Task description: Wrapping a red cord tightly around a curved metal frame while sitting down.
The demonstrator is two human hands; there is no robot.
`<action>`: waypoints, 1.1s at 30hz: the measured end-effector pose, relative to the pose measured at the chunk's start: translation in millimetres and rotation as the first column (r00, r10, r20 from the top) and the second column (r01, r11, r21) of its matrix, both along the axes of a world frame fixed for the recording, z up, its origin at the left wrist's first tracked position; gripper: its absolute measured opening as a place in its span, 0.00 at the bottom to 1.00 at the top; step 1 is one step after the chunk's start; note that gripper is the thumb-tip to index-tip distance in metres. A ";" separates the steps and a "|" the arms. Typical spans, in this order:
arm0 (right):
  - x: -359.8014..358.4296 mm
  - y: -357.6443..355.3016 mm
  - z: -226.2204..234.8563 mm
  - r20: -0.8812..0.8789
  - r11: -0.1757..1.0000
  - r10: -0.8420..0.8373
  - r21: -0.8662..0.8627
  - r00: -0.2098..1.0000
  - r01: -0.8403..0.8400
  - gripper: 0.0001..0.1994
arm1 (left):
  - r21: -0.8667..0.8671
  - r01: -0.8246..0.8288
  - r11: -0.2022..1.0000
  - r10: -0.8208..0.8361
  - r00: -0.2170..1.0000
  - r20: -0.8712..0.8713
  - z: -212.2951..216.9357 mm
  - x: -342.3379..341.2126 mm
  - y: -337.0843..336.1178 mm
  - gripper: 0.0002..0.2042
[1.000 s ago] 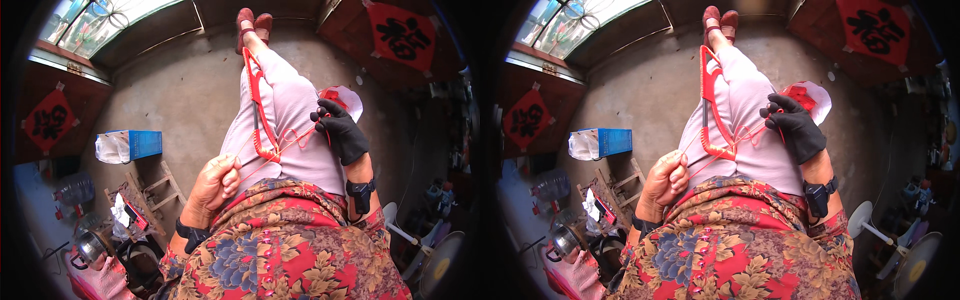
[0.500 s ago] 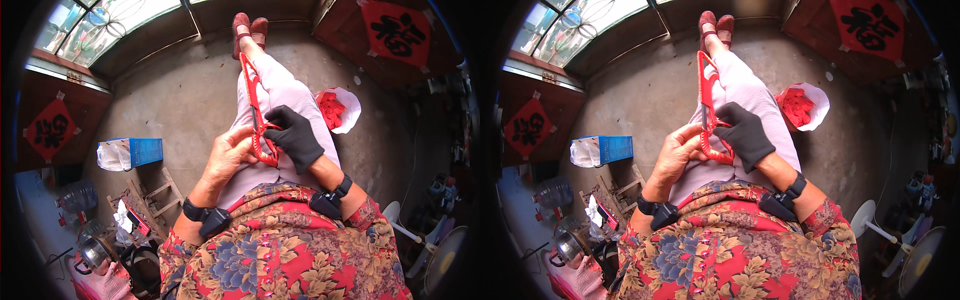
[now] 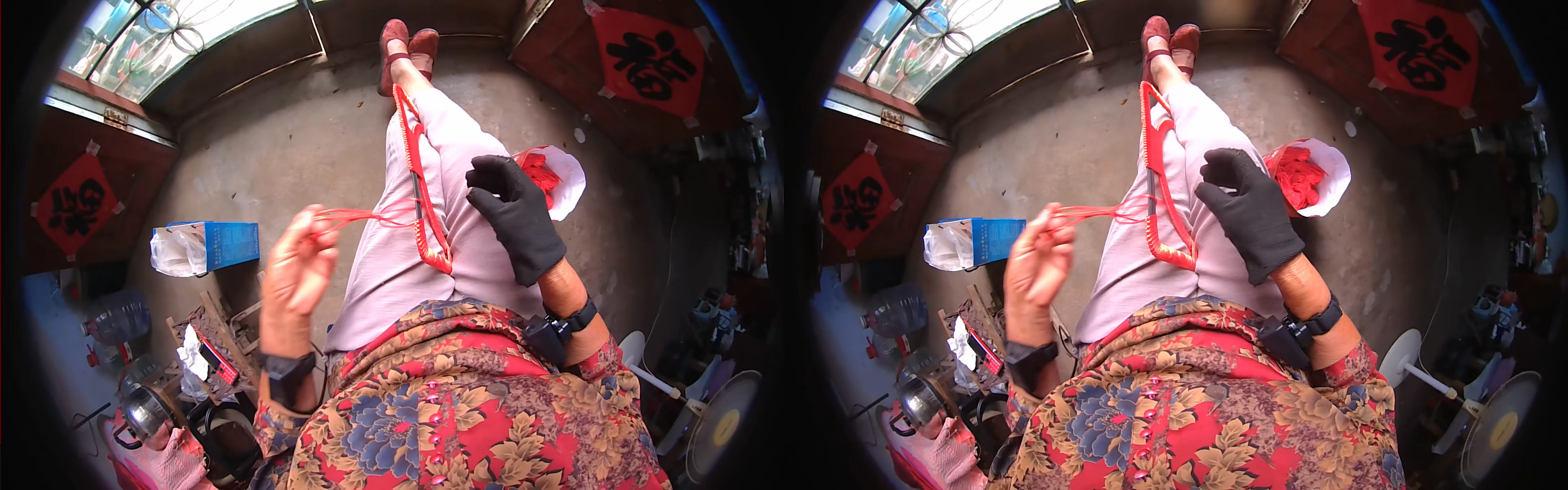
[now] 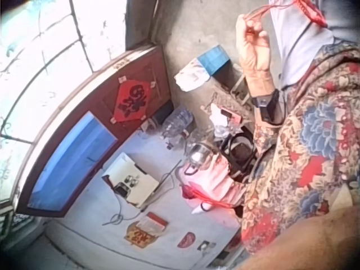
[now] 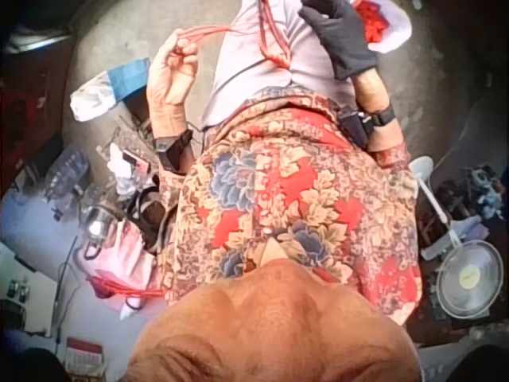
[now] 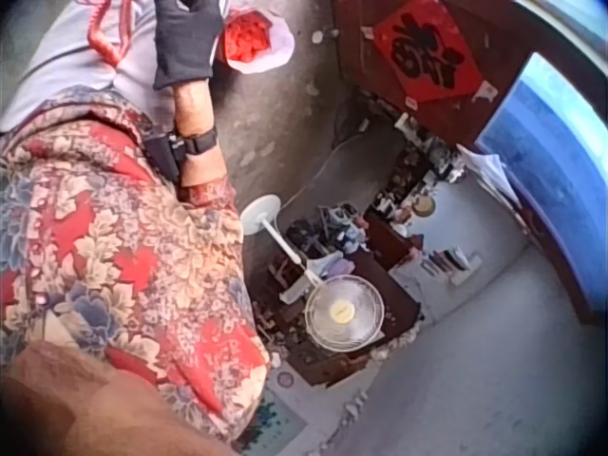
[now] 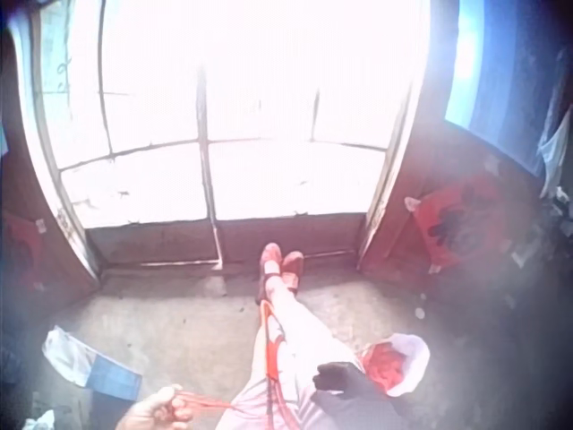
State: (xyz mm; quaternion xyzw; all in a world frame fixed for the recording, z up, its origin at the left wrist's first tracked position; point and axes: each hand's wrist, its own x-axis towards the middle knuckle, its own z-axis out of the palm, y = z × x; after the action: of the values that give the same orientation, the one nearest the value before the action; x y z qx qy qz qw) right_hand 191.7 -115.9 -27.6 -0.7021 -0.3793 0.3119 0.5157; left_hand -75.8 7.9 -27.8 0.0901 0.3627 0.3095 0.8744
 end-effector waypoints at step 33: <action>-16.0 -10.6 45.8 -0.319 0.938 0.330 0.214 0.888 -0.272 0.05 | 0.493 0.397 0.774 -0.178 0.884 -0.432 -17.8 44.1 -56.0 0.20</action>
State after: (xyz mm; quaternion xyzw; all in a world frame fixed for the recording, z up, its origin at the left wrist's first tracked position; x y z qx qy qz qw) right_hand 175.7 -126.5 18.2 -0.5232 -0.4100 0.4760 0.5758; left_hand -31.7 -48.0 -45.7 0.4570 0.3895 0.2411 0.7624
